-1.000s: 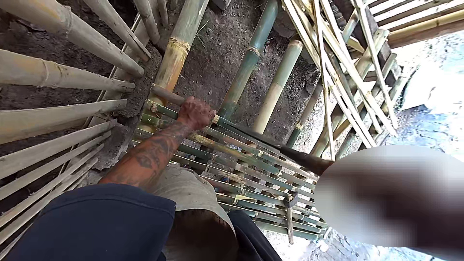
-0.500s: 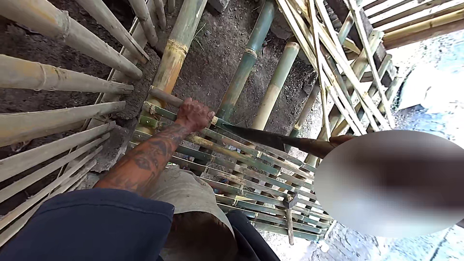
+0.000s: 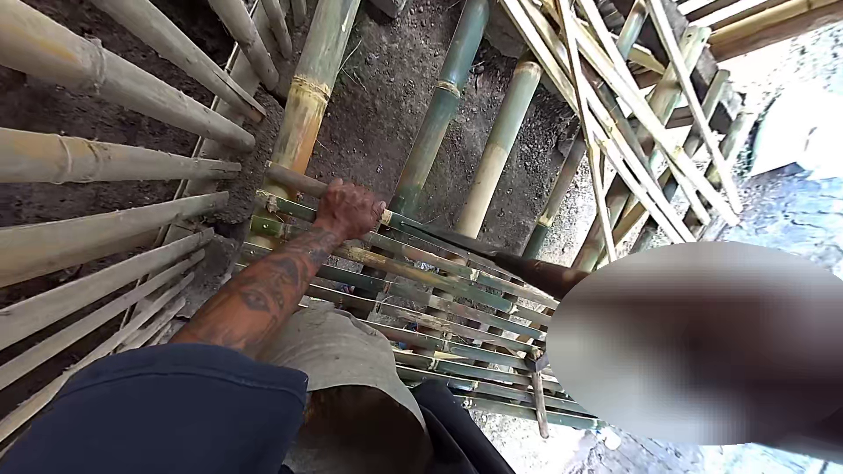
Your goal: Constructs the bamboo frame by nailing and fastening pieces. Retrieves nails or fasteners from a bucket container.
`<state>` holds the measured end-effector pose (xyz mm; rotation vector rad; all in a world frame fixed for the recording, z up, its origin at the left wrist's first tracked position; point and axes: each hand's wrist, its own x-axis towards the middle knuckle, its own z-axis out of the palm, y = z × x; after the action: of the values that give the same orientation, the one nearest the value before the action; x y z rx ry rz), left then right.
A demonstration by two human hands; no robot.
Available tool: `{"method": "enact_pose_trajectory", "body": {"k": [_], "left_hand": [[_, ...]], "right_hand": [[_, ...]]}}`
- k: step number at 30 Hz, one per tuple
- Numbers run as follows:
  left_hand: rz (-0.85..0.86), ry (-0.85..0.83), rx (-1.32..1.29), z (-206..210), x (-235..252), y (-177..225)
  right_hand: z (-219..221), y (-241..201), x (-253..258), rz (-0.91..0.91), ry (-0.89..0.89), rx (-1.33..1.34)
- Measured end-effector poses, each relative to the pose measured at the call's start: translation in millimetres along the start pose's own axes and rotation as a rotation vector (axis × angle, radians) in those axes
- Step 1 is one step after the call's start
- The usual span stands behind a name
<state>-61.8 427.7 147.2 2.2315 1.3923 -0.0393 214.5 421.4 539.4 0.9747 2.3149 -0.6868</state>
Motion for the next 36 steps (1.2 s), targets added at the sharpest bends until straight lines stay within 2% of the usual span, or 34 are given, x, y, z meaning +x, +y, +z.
{"method": "enact_pose_trajectory", "body": {"k": [2, 3, 5, 7, 8, 9, 10, 12, 13, 16, 18, 21, 22, 23, 24, 28, 30, 32, 34, 36], "left_hand": [[0.009, 0.007, 0.009, 2.2, -0.5, 0.1], [0.015, 0.015, 0.013, 3.0, -0.4, -0.3], [0.023, 0.034, 0.019, 3.6, 0.4, -0.2], [0.018, 0.025, 0.030, 3.0, 1.5, 0.6], [0.011, 0.017, 0.036, 3.4, 1.0, 1.1], [0.007, 0.015, 0.040, 2.9, 0.1, 0.8], [0.007, 0.021, 0.043, 1.9, 0.1, -0.3], [0.010, 0.034, 0.043, 1.8, 0.5, 0.2], [0.004, 0.019, 0.043, 1.3, 0.6, 0.9], [-0.011, -0.013, 0.044, 0.2, 0.9, 2.8], [-0.020, -0.012, 0.033, -0.4, -0.4, 2.6], [-0.036, -0.058, 0.031, -3.4, -0.1, 3.1], [-0.036, -0.062, 0.033, -3.1, -0.4, 3.3], [-0.034, -0.056, 0.034, -2.5, 0.2, 2.9], [-0.029, -0.044, 0.033, -1.3, 0.5, 2.8], [-0.011, -0.026, 0.022, 0.7, 0.9, 1.3], [-0.002, -0.014, 0.025, 0.1, -0.2, 2.1], [0.011, 0.019, 0.041, -0.1, 0.3, 2.5], [0.010, 0.032, 0.046, 1.4, 0.9, 2.6], [0.006, 0.033, 0.053, 2.6, 0.5, 3.4]], "right_hand": [[1.0, -8.6, -0.7, -0.061, 0.004, -0.146], [1.4, -8.5, 0.4, -0.050, 0.037, -0.108], [-3.4, -5.3, 5.5, 0.138, 0.074, 0.188], [-14.6, 4.7, 10.6, 0.403, -0.007, 0.622], [-19.8, 8.4, 14.3, 0.467, -0.027, 0.743], [-23.3, 9.3, 17.6, 0.457, -0.035, 0.730], [-23.9, 7.6, 19.3, 0.367, -0.029, 0.580], [-13.0, 2.0, 14.9, 0.067, 0.027, 0.164], [-6.8, -0.1, 9.7, -0.025, 0.010, 0.042], [5.6, -0.5, -7.6, -0.035, -0.090, -0.065], [7.3, 1.2, -9.8, 0.072, -0.081, 0.139], [10.8, 9.0, -11.8, 0.446, -0.051, 0.699], [13.3, 13.9, -12.6, 0.514, -0.047, 0.829], [14.9, 17.1, -14.0, 0.528, -0.055, 0.843], [16.3, 17.5, -16.1, 0.492, -0.073, 0.739], [24.5, -4.3, -24.0, 0.130, -0.142, 0.103], [30.8, -10.2, -28.7, 0.086, -0.134, 0.002], [34.1, -5.1, -30.0, 0.144, -0.053, 0.202], [36.5, 4.6, -30.3, 0.336, 0.020, 0.545], [42.7, 14.6, -30.4, 0.433, 0.072, 0.798]]}}
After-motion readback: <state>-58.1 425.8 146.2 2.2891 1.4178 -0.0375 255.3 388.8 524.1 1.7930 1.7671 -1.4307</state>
